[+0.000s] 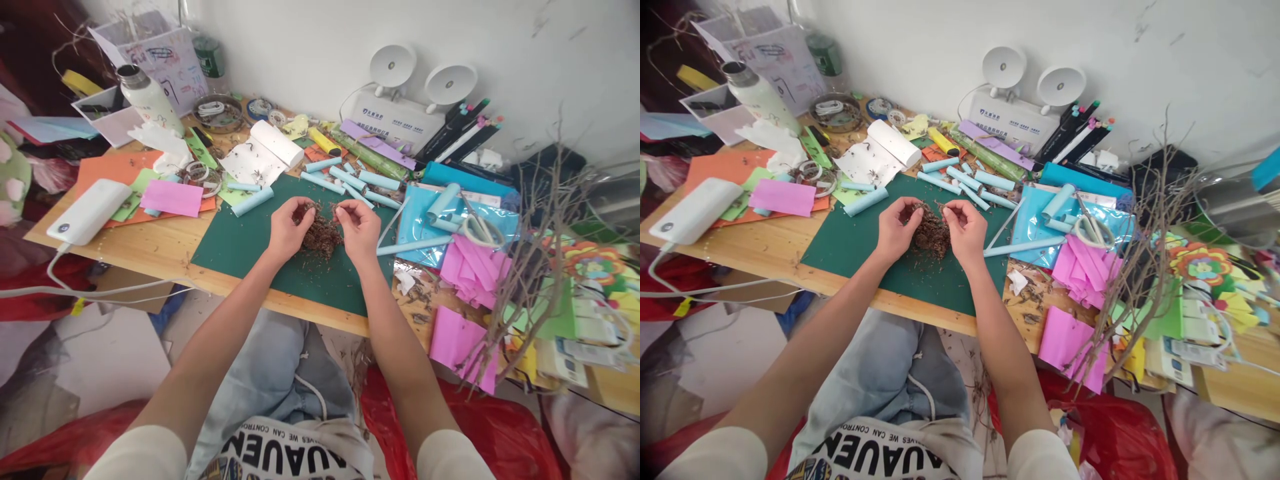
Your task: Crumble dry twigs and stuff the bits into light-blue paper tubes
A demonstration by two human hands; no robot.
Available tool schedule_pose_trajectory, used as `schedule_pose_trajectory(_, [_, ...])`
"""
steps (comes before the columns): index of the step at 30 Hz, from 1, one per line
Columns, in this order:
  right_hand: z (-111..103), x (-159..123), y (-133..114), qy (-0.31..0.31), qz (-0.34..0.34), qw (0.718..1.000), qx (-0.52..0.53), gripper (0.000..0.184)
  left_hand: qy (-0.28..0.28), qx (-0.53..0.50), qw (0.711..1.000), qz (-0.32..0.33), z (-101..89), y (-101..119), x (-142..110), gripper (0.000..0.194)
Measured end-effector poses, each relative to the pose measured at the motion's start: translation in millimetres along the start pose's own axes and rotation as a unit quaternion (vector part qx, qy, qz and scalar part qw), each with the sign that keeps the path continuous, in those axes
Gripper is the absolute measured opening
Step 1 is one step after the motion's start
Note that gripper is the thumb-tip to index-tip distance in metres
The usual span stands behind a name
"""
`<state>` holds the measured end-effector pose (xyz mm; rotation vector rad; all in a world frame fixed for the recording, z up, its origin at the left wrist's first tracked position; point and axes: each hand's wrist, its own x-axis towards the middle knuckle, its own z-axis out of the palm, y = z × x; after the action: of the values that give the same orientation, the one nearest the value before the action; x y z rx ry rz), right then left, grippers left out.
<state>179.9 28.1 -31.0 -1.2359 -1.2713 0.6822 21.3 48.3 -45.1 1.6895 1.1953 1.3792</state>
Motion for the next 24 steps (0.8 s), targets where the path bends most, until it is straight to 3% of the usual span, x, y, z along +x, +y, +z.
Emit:
schedule_pose_trajectory(5, [3.0, -1.0, -2.8, -0.007, 0.021, 1.0, 0.01, 0.031, -0.008, -0.015, 1.0, -0.006, -1.9, 1.8, -0.2, 0.021])
schedule_pose_trajectory(12, [6.2, -5.4, -5.1, -0.044, -0.034, 0.998, -0.009, 0.019, -0.05, -0.047, 0.998, 0.005, 0.6, -0.9, -1.9, 0.022])
schedule_pose_trajectory(19, [3.5, -2.3, -5.3, 0.029, 0.007, 0.999, -0.016, 0.015, -0.012, -0.044, 0.999, -0.022, 0.2, -2.7, -1.6, 0.019])
schedule_pose_trajectory(24, [4.8, -1.2, -5.4, 0.019, 0.018, 1.0, 0.013, 0.018, -0.026, -0.036, 0.999, 0.016, 0.0, -1.5, -0.4, 0.022])
